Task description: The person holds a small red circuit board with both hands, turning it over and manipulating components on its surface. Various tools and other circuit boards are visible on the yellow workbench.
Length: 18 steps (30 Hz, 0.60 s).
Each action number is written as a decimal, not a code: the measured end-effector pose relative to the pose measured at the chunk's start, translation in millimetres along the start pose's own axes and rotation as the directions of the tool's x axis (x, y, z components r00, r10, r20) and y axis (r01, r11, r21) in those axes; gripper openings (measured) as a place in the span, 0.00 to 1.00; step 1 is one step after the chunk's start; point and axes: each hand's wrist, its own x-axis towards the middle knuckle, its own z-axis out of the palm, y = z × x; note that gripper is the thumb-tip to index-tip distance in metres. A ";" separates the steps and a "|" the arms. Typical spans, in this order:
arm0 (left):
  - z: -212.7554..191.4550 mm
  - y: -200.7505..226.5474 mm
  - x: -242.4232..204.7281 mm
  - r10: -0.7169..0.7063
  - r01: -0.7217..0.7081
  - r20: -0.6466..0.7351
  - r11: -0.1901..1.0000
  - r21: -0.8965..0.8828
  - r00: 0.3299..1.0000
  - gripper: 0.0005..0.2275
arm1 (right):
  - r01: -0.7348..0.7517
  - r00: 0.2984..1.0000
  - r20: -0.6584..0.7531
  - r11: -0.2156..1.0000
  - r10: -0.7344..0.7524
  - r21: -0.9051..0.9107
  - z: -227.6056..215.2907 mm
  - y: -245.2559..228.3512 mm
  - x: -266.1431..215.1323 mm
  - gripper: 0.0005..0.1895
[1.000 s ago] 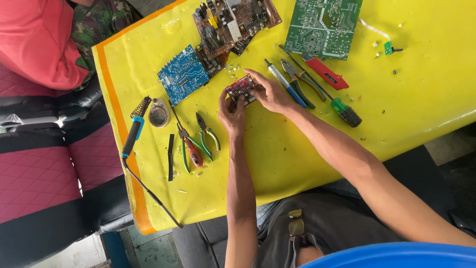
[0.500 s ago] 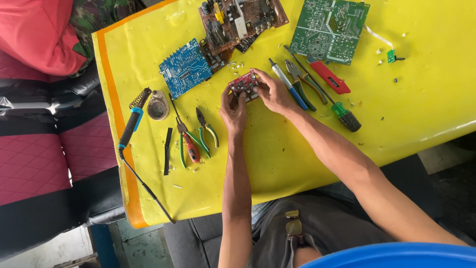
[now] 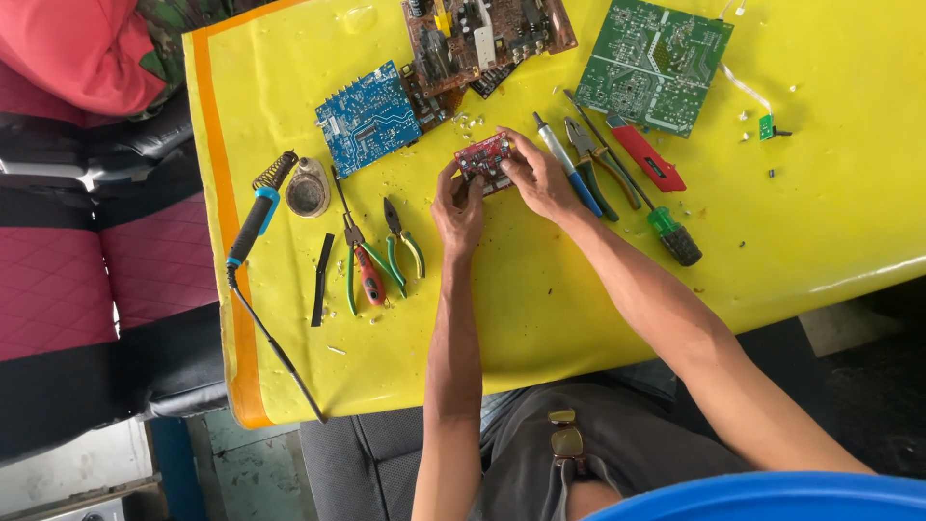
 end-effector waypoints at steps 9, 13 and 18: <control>-4.5 -1.5 4.0 0.021 -0.020 0.029 0.999 -0.037 0.999 0.15 | -0.039 0.999 -0.035 0.997 0.037 -0.062 -6.9 40.9 4.5 0.25; -4.1 -1.6 4.2 0.045 -0.046 -0.005 0.998 -0.044 0.999 0.15 | -0.089 0.995 0.056 0.996 0.087 0.029 -0.4 10.0 4.4 0.30; -8.2 0.1 4.8 0.019 -0.006 0.099 0.992 -0.127 0.995 0.20 | 0.021 0.999 0.030 1.000 -0.022 0.019 4.6 10.5 6.5 0.33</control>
